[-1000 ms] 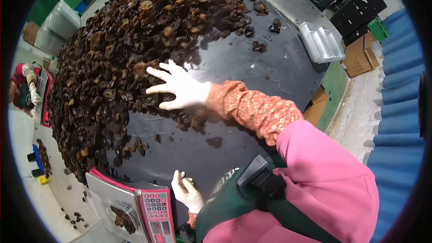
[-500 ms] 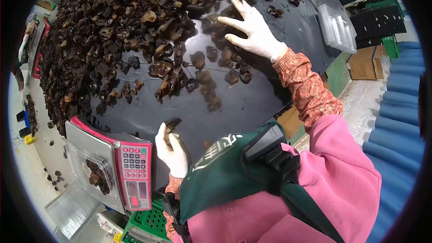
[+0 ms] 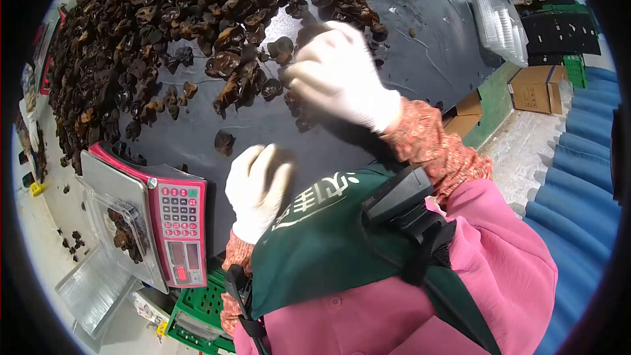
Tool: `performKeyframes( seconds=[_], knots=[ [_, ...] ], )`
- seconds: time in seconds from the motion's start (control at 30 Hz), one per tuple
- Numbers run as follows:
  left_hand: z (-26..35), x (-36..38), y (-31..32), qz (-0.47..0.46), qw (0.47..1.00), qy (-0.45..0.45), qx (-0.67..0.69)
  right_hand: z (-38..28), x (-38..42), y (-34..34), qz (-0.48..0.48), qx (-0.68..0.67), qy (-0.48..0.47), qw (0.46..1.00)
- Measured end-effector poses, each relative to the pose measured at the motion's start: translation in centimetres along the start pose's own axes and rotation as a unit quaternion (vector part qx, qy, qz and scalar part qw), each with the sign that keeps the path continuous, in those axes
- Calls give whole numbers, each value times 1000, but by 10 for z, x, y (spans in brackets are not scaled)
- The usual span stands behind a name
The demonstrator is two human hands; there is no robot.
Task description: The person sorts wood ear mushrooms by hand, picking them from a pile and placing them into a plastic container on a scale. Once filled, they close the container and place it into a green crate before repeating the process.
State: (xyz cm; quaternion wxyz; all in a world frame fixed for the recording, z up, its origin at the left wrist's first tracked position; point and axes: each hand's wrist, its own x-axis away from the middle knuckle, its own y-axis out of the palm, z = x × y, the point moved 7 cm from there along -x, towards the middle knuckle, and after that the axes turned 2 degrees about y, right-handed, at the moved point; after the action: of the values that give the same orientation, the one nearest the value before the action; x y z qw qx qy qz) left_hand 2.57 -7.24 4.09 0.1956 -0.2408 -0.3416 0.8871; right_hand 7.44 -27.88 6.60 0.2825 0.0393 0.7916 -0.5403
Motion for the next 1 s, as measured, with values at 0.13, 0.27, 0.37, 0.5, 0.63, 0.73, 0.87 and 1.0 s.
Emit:
performKeyframes(
  seconds=[0.13,0.27,0.37,0.5,0.63,0.73,0.87,1.0],
  knots=[
    [6,-7,23,-129,987,1,-91,-23,-12,45,-51,29,-50,997],
    [-24,20,13,-29,971,-205,122,-5,-11,18,72,-40,4,997],
    [-43,40,24,14,822,-401,404,6,3,17,-6,-66,64,996],
    [-53,43,25,58,691,-403,597,-15,-1,30,15,-21,14,1000],
    [-52,50,27,82,593,-424,679,-22,-17,59,-43,76,-21,996],
    [-53,56,30,69,542,-415,727,-28,-24,51,-33,62,-25,997],
    [-49,61,37,68,451,-420,785,-70,-14,31,-172,-229,-42,957],
    [-42,58,31,99,438,-489,748,-91,-16,53,-153,-241,-26,958]
  ],
)
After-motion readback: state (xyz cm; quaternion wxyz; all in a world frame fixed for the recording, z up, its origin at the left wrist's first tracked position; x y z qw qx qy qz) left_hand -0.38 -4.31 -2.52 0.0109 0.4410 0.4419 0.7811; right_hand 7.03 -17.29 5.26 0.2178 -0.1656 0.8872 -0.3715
